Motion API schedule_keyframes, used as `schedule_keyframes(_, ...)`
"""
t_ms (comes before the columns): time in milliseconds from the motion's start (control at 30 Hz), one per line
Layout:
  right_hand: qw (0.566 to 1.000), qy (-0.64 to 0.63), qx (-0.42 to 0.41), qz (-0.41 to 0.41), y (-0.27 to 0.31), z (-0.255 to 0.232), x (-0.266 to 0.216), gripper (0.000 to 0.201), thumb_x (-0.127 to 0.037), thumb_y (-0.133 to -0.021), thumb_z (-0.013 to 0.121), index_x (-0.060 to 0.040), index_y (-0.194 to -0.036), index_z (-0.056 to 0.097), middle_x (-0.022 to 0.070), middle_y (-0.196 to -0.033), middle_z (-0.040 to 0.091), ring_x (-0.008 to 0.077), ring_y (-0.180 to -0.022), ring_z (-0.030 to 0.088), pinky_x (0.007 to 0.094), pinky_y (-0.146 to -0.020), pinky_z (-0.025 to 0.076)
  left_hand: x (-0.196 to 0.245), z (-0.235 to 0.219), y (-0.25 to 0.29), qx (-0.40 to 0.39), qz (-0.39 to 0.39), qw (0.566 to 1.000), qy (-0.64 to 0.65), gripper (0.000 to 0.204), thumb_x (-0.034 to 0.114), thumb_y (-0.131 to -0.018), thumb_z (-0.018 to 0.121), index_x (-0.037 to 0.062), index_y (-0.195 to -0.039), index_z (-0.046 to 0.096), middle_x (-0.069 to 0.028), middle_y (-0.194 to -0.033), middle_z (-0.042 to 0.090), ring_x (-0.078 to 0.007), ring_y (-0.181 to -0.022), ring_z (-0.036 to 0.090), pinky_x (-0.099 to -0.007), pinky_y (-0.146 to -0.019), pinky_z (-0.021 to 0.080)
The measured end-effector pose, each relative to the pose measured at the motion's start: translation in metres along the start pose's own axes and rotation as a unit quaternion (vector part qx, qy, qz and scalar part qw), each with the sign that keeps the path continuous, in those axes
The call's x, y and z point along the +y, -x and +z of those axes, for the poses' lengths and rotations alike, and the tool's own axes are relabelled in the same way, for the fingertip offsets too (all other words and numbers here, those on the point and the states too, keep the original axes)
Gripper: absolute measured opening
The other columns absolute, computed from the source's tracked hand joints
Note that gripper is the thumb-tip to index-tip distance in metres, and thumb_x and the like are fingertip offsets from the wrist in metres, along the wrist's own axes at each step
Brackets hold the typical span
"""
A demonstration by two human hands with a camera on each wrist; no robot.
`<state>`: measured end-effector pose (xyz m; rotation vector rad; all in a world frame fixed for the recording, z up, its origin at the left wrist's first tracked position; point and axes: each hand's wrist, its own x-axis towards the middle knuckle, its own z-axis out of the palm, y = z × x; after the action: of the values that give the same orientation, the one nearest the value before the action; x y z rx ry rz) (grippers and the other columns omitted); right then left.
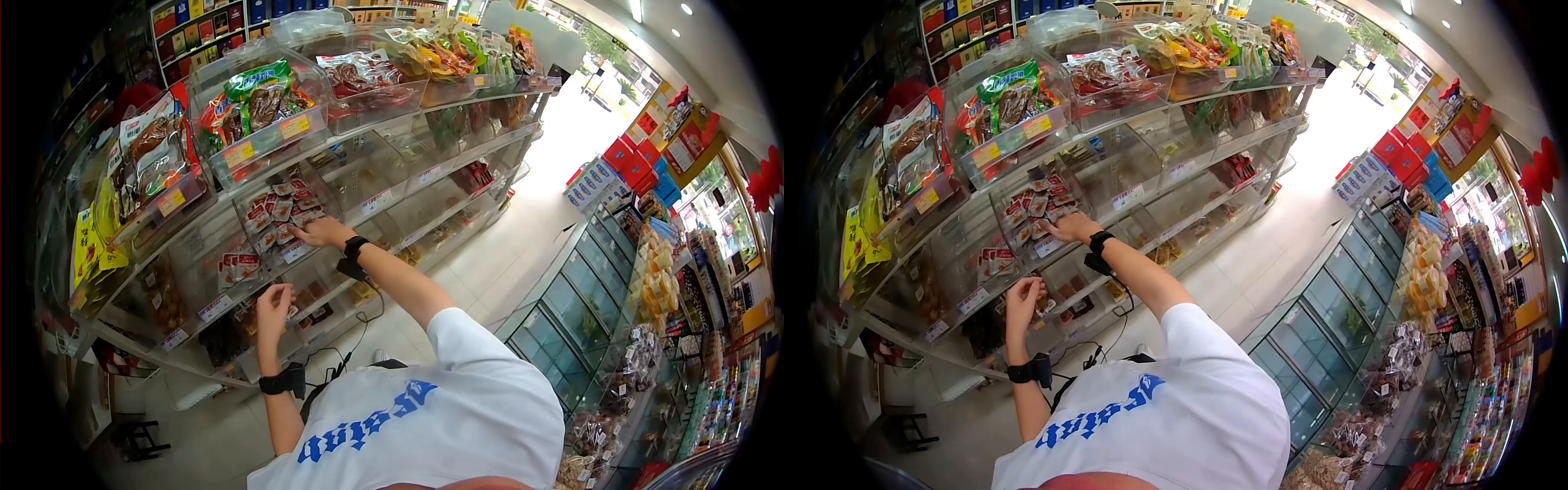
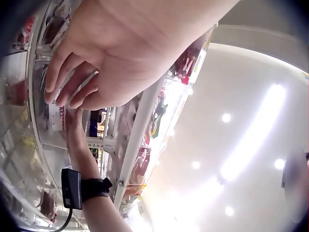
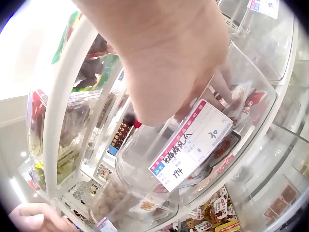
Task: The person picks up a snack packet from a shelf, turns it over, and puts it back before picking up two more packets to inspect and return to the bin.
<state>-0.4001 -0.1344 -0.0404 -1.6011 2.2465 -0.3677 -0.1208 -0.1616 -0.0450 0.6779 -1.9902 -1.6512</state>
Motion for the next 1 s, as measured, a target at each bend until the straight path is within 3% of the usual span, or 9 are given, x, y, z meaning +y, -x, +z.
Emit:
schedule_keyframes(100,0.999,0.001,0.047,-0.018,-0.011,0.018,0.009,0.101,-0.075,-0.097,0.010,0.0003,-0.056,0.063,0.0188,-0.062,0.063,0.0401,-0.067,0.063,0.0532,-0.082,0.051,-0.004,-0.005,0.008,0.018,-0.016,1.000,0.001,0.025,0.018,-0.102,0.059,-0.0042,-0.109,0.067,-0.0104,-0.096,0.072,-0.0155,-0.085,0.069,-0.0299,-0.078,0.054)
schedule_keyframes(133,1.000,0.027,-0.006,0.004,-0.015,0.015,0.010,0.086,-0.068,-0.100,0.019,-0.0013,-0.088,0.071,0.0232,-0.091,0.070,0.0436,-0.083,0.065,0.0493,-0.081,0.053,-0.004,-0.006,0.012,0.023,-0.019,1.000,0.007,0.025,0.018,-0.102,0.059,-0.0041,-0.109,0.067,-0.0104,-0.096,0.072,-0.0155,-0.085,0.069,-0.0298,-0.078,0.054)
schedule_keyframes(233,0.981,0.004,0.194,-0.016,-0.026,0.036,0.013,0.067,-0.062,-0.099,0.036,-0.0033,-0.116,0.063,0.0244,-0.116,0.067,0.0428,-0.101,0.065,0.0489,-0.085,0.054,-0.006,-0.011,0.024,0.034,-0.030,0.999,0.024,0.025,0.019,-0.102,0.059,-0.0041,-0.109,0.068,-0.0101,-0.095,0.072,-0.0155,-0.085,0.069,-0.0296,-0.078,0.053)
schedule_keyframes(333,0.995,-0.029,0.047,0.089,-0.046,0.016,0.015,0.063,-0.048,-0.090,0.061,-0.0053,-0.135,0.049,0.0248,-0.133,0.058,0.0426,-0.115,0.061,0.0487,-0.092,0.053,-0.007,-0.013,0.033,0.041,-0.055,0.997,0.040,0.026,0.019,-0.102,0.059,-0.0040,-0.110,0.067,-0.0092,-0.095,0.072,-0.0151,-0.088,0.068,-0.0292,-0.079,0.053)
schedule_keyframes(433,0.987,-0.040,0.100,0.116,-0.077,0.033,0.029,0.073,-0.032,-0.078,0.078,-0.0031,-0.136,0.047,0.0246,-0.128,0.062,0.0424,-0.115,0.062,0.0497,-0.094,0.053,-0.006,-0.011,0.044,0.052,-0.085,0.994,0.042,0.026,0.019,-0.102,0.059,-0.0039,-0.111,0.067,-0.0086,-0.096,0.072,-0.0144,-0.088,0.068,-0.0288,-0.079,0.053)
schedule_keyframes(533,0.989,-0.003,0.029,0.148,-0.095,0.038,0.036,0.071,-0.025,-0.070,0.084,-0.0014,-0.130,0.053,0.0241,-0.124,0.064,0.0402,-0.115,0.063,0.0493,-0.094,0.053,-0.017,-0.015,0.058,0.057,-0.070,0.994,0.055,0.025,0.019,-0.103,0.058,-0.0035,-0.111,0.067,-0.0077,-0.099,0.072,-0.0135,-0.086,0.067,-0.0281,-0.078,0.053)
schedule_keyframes(600,0.987,0.058,0.101,0.106,-0.094,0.041,0.033,0.064,-0.026,-0.068,0.086,-0.0006,-0.120,0.061,0.0239,-0.119,0.066,0.0386,-0.112,0.065,0.0477,-0.092,0.055,-0.023,-0.020,0.073,0.082,-0.076,0.993,0.046,0.025,0.019,-0.103,0.059,-0.0033,-0.110,0.067,-0.0070,-0.097,0.071,-0.0131,-0.086,0.067,-0.0279,-0.078,0.053)
schedule_keyframes(867,0.970,0.032,0.227,0.075,-0.071,0.028,0.006,0.027,-0.030,-0.086,0.073,-0.0042,-0.095,0.074,0.0197,-0.094,0.072,0.0361,-0.085,0.071,0.0473,-0.068,0.057,-0.024,-0.028,0.104,0.113,-0.080,0.988,0.069,0.028,0.023,-0.104,0.058,-0.0019,-0.110,0.068,-0.0060,-0.098,0.071,-0.0129,-0.087,0.066,-0.0271,-0.080,0.053)
schedule_keyframes(1000,0.948,-0.097,0.301,0.027,-0.037,0.021,-0.007,0.025,-0.026,-0.086,0.071,-0.0053,-0.098,0.078,0.0191,-0.087,0.073,0.0383,-0.081,0.069,0.0480,-0.075,0.057,-0.008,-0.023,0.099,0.102,-0.083,0.990,0.057,0.028,0.024,-0.104,0.058,-0.0019,-0.110,0.068,-0.0058,-0.096,0.071,-0.0125,-0.087,0.066,-0.0264,-0.080,0.052)
